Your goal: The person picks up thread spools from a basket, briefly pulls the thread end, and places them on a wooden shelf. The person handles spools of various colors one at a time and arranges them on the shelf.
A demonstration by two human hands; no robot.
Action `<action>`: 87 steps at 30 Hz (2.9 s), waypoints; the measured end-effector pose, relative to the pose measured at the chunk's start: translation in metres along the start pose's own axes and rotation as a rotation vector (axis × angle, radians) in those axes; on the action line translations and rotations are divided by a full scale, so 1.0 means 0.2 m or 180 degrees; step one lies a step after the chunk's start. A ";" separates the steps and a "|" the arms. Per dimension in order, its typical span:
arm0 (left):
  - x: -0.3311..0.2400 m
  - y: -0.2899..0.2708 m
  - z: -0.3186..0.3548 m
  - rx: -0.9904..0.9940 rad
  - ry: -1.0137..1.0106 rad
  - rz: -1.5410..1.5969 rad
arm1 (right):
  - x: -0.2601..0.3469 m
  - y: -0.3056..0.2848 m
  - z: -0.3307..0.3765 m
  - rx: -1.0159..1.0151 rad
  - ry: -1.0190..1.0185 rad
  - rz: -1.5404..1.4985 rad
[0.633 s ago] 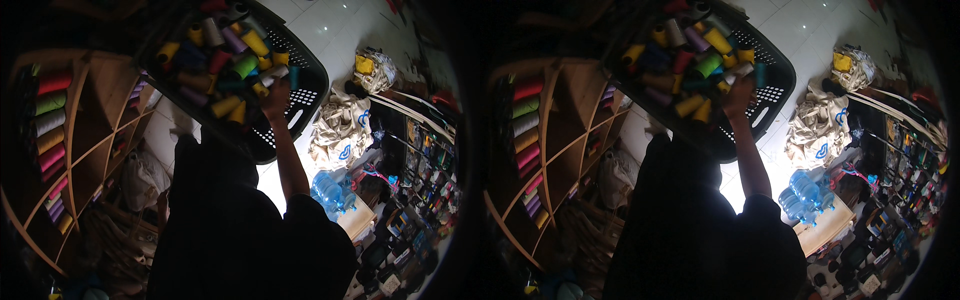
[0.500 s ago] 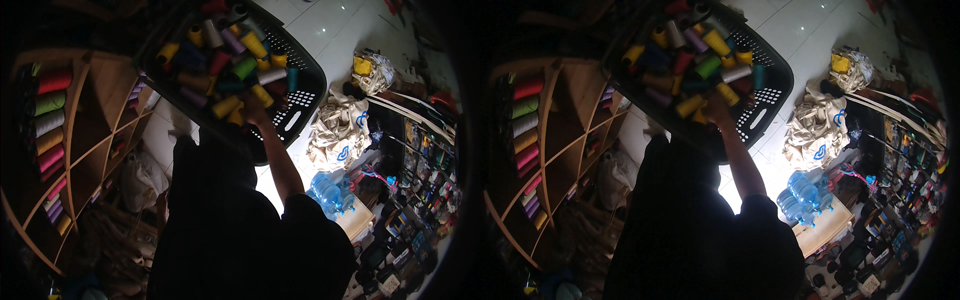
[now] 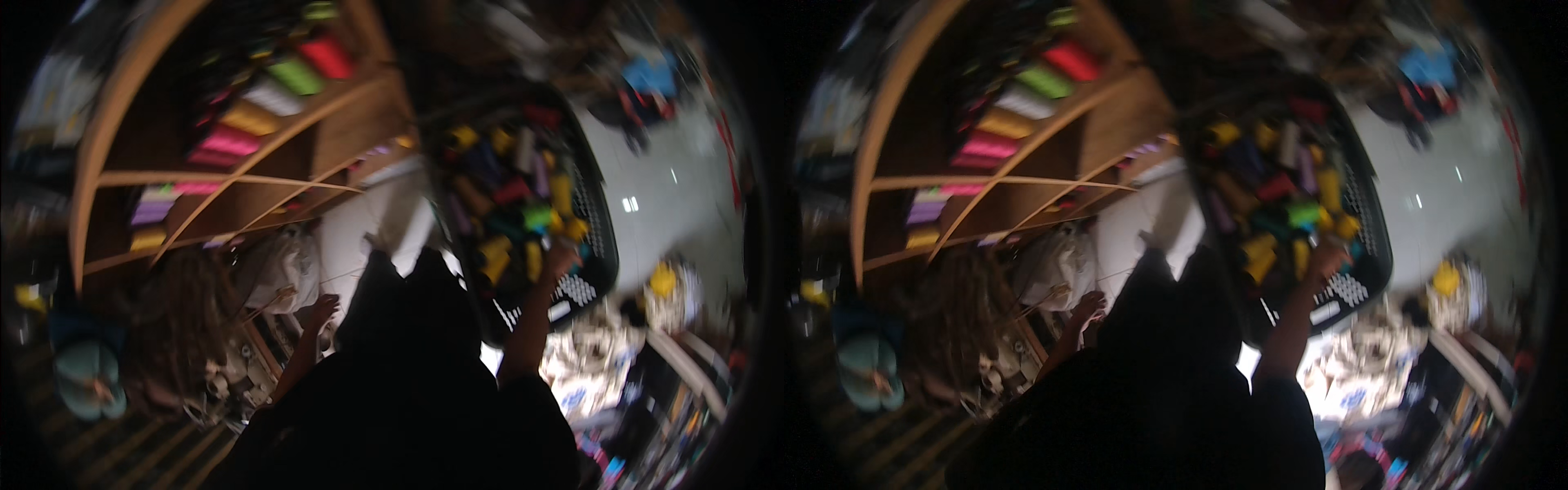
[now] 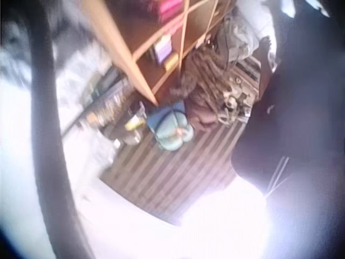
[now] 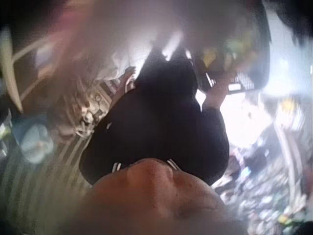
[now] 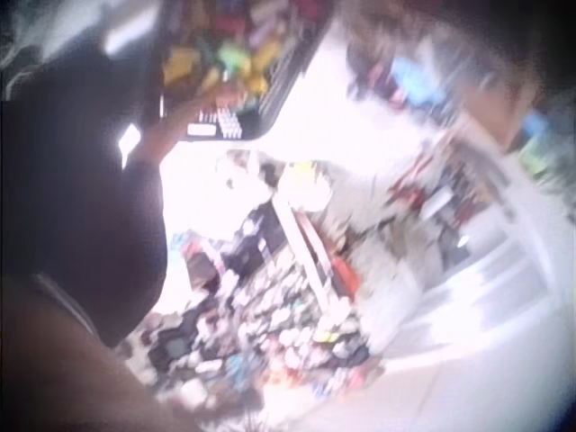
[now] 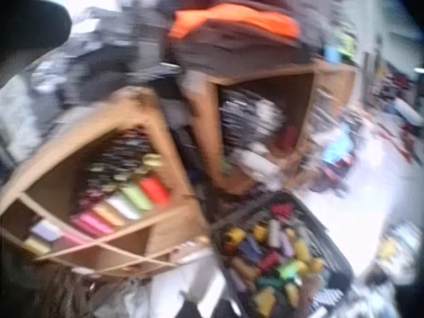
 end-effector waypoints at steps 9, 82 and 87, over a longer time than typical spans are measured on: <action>-0.95 0.41 0.24 -0.0427 0.2129 -0.0558 | -0.30 -0.02 0.05 -0.0384 -0.0318 -0.7607; -1.41 -1.06 1.12 -0.2949 0.3958 0.1109 | 1.39 -3.00 2.86 -0.2780 -0.5500 -0.5642; -1.28 -0.82 0.87 0.0372 0.4054 0.3709 | 1.08 -2.71 2.95 -0.2482 -0.6907 -0.3563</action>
Point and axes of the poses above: each hand's wrist, its own z-axis away from the middle knuckle, its own y-axis out of the palm, x = y × z, the point moved 5 cm from there along -z, towards the middle knuckle, and after that the axes turned 11 degrees about x, right-handed, at the moved point
